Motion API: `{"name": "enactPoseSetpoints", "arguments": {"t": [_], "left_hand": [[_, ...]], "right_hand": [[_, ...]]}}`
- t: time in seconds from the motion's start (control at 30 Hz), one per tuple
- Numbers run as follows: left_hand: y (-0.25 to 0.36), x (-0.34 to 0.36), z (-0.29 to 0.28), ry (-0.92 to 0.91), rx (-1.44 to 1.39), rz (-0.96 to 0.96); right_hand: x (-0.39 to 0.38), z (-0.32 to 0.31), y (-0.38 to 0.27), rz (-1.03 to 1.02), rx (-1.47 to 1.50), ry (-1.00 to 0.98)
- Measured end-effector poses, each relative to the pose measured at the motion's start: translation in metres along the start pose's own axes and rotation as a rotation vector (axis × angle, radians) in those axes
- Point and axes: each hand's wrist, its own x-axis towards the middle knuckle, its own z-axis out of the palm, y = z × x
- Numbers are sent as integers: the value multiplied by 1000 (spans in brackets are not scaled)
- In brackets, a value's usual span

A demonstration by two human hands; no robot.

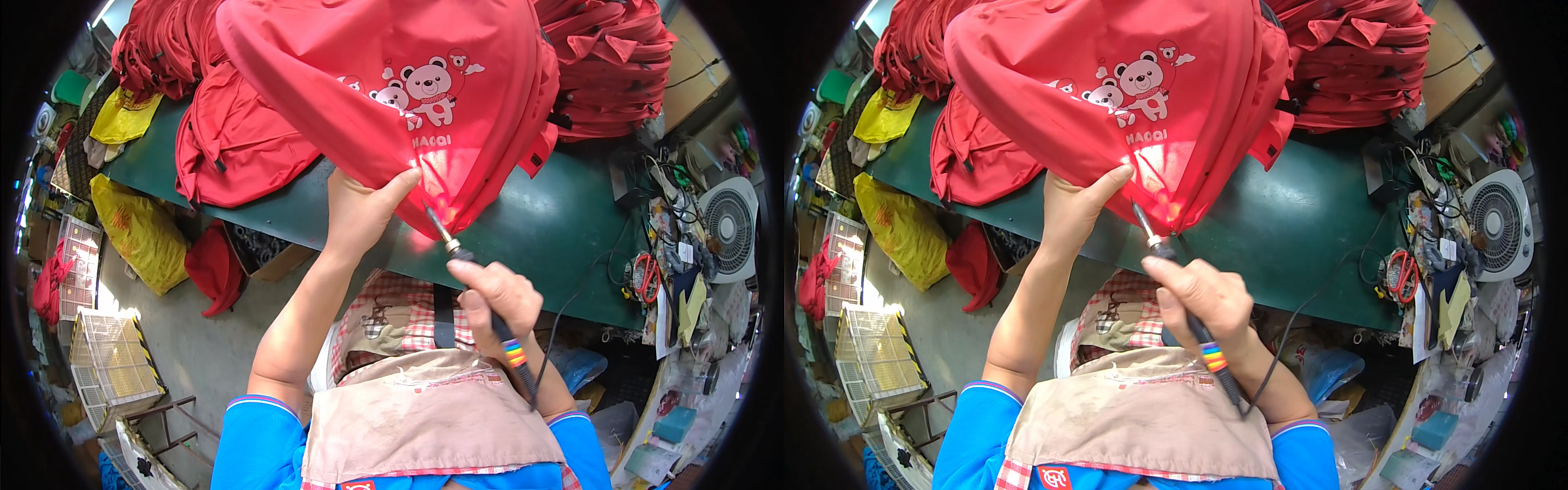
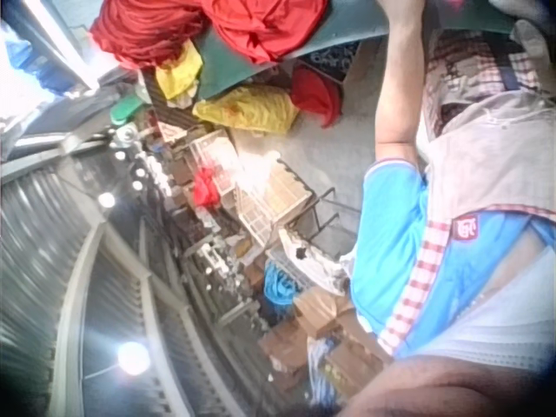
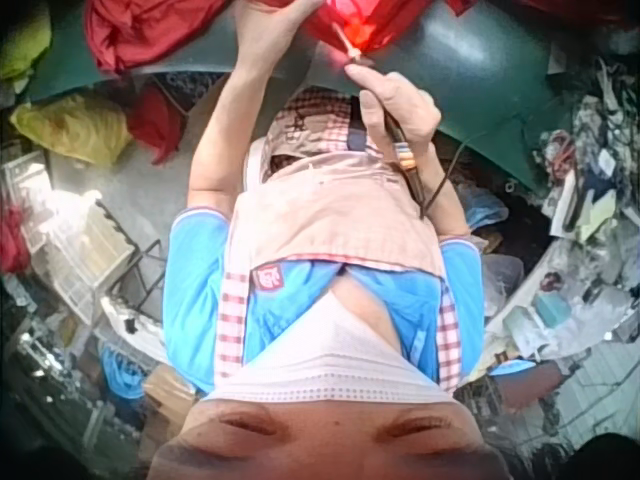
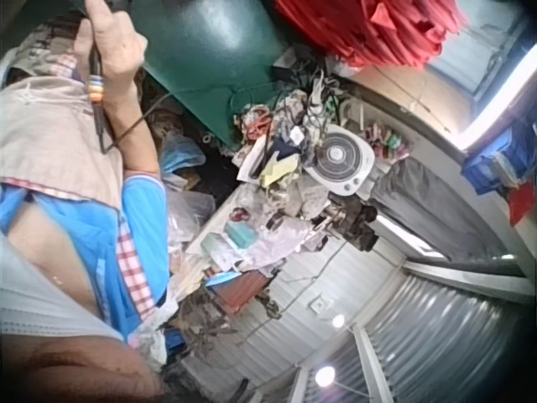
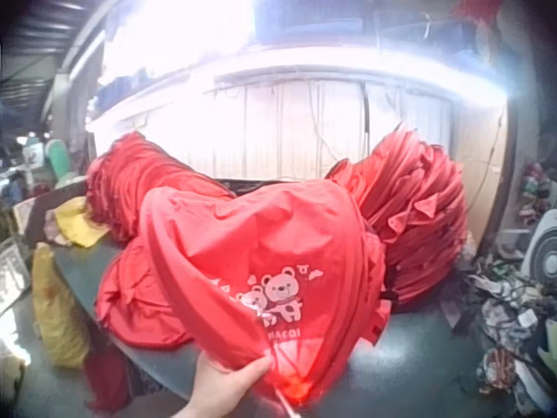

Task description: The person uses a handheld hot-air tool to seal seams on red fabric bags. They pick up each bag, apply the tool along edges, flip the bag to treat multiple sides, and place it back on the table. The process repeats for several bags.

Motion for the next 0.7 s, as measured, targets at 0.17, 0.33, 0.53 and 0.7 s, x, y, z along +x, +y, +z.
{"name": "enactPoseSetpoints", "arguments": {"t": [0.17,0.33,0.53,0.7], "left_hand": [[3,1,6,1,55,27],[13,-4,16,31,108,60],[11,-9,11,28,106,59],[7,-17,5,103,125,47]], "right_hand": [[-1,13,5,-40,-38,9],[9,24,17,-70,-62,38],[64,-23,-23,765,290,-298],[68,-83,40,261,527,163]]}}
